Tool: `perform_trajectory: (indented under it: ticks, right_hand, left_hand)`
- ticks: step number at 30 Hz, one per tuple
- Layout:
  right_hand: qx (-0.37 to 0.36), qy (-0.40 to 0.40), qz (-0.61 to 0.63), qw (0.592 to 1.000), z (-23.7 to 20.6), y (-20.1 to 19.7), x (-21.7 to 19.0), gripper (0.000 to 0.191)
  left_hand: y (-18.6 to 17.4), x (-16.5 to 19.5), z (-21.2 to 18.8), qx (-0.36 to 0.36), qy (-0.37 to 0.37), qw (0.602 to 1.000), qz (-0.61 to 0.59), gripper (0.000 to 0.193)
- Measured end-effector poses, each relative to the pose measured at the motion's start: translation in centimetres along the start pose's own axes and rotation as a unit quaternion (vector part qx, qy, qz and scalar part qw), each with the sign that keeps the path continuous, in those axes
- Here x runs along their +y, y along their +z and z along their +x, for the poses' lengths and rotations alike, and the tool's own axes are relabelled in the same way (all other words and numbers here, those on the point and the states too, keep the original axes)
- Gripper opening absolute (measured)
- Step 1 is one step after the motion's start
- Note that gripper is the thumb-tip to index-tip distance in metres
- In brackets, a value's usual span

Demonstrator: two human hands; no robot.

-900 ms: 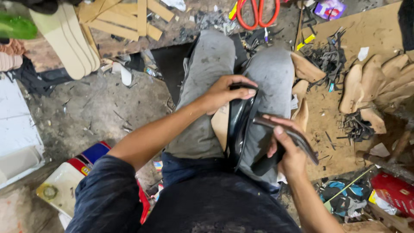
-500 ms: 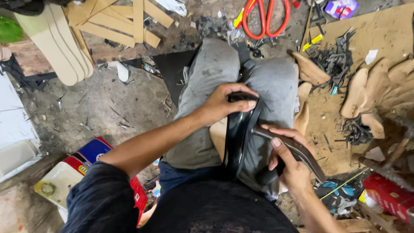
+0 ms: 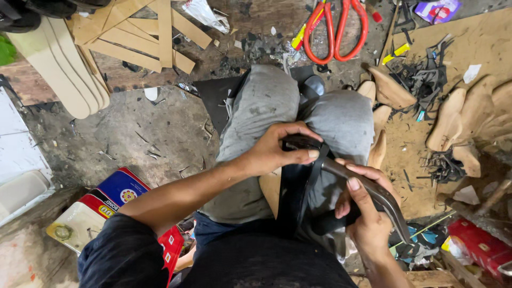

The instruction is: The person attaches a rubber sole to a high-heeled shoe using a curved metal tool. They press the sole onto the shoe, tap it with the tool to secure it, and then place the finished shoe on a shelf. The process is repeated for a second shoe.

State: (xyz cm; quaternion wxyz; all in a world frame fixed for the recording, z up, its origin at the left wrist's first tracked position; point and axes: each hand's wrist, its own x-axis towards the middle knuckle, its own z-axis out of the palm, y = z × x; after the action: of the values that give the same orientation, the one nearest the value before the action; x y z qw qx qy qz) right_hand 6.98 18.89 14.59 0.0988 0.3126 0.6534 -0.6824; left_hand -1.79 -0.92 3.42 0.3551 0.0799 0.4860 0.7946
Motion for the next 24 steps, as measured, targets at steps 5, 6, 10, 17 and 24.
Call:
perform_trajectory:
  ticks: [5,6,10,17,24]
  right_hand:
    - [-0.067,0.004,-0.082,0.994,2.0,-1.3,-1.6,0.025]
    - [-0.078,0.017,-0.106,0.991,2.5,-1.7,-2.1,0.025]
    - [-0.148,0.027,-0.209,0.966,4.8,-2.7,-3.9,0.026]
    - [-0.173,0.027,-0.067,0.982,3.9,-3.1,-2.6,0.028]
    - [-0.187,-0.069,0.128,0.971,-1.5,-3.0,1.3,0.030]
  left_hand:
    - [-0.4,-0.2,0.1,-0.012,0.001,1.000,-0.007,0.028]
    - [-0.4,-0.4,0.0,-0.016,0.004,1.000,-0.007,0.029]
    - [0.0,-1.1,-0.7,-0.011,-0.026,0.999,-0.027,0.028]
    - [0.1,-2.1,-0.7,0.003,-0.028,1.000,-0.007,0.025]
    - [2.4,-0.2,-3.2,0.053,0.020,0.997,0.048,0.032]
